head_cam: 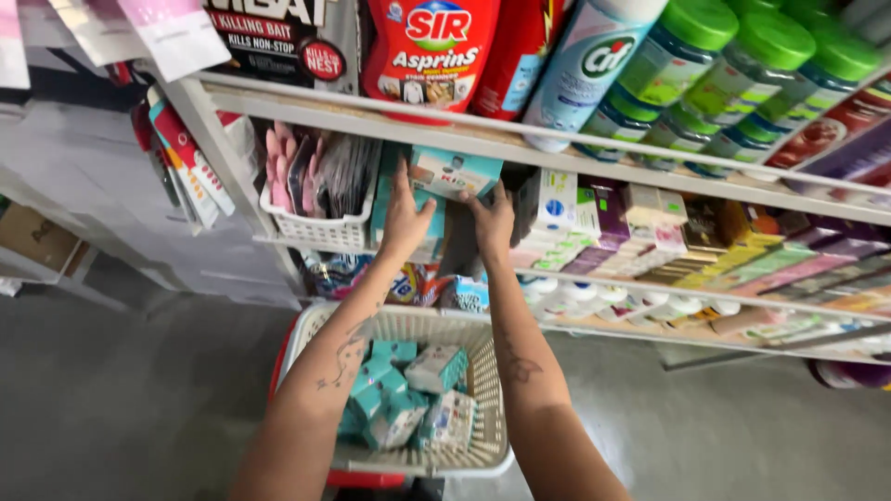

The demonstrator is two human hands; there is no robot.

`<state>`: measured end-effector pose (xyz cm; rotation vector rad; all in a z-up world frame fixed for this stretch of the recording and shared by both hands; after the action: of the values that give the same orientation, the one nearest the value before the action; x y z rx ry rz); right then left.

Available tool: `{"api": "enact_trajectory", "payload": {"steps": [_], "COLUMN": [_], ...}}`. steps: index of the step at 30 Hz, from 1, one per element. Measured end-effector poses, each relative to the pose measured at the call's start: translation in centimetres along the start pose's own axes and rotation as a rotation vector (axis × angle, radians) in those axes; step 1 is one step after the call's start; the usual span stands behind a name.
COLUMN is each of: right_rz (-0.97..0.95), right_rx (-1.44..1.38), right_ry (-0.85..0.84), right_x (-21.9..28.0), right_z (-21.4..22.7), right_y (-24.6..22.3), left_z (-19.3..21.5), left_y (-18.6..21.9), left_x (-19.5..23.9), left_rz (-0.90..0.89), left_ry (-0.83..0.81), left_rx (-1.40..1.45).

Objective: Wiping down small product boxes with a cloth and placing them into a shopping basket.

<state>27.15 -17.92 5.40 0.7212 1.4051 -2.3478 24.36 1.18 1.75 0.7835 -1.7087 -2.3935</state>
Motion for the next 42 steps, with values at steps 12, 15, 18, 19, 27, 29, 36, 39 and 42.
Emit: {"api": "enact_trajectory", "payload": {"steps": [12, 15, 18, 19, 27, 29, 36, 39, 42], "right_rz": [0.067, 0.158, 0.277, 0.275, 0.327, 0.286, 0.245, 0.303, 0.347], "right_rx": [-0.112, -0.088, -0.056, -0.057, -0.258, -0.38, -0.712, -0.354, -0.162], "right_ry": [0.04, 0.121, 0.244, 0.242, 0.279, 0.256, 0.131, 0.073, 0.038], "right_x": [-8.6, -9.0, -9.7, -9.8, -8.9, -9.5, -9.8, -9.8, -10.1], "right_z": [-11.5, -12.2, -11.9, -12.0, -12.1, -14.6, -15.4, -15.0, -14.9], "right_y": [11.5, 12.2, 12.8, 13.0, 12.1, 16.0, 15.3, 15.4, 15.5], "left_z": [-9.1, -9.1, -5.5, -5.5, -3.1, -4.2, -4.7, -4.5, -4.8], "left_y": [-16.9, -16.6, -9.1, -8.9, -6.2, -8.4, -10.4, -9.4, -10.2], "left_x": [-14.4, -15.2, -12.9, -12.8, -12.1, -13.7, -14.4, -14.5, -14.4], "left_rz": [0.058, -0.082, 0.233, 0.236, -0.087, -0.112, -0.168, -0.052, -0.106], "left_ry": [0.127, 0.188, 0.043, 0.043, 0.108, 0.074, 0.069, 0.047, 0.072], "left_rx": [-0.153, -0.198, -0.098, -0.099, 0.121, 0.019, -0.008, 0.124, 0.052]}}
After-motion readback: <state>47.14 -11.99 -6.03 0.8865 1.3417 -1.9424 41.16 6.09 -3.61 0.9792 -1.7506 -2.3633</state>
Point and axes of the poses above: each hand's wrist, its own x-axis away from the middle knuckle, its own z-axis out of the back of the hand, y = z × x, the point moved 5 cm from there along -x, towards the middle knuckle, and after that the axes turned 13 degrees about z, right-handed, at the moved point
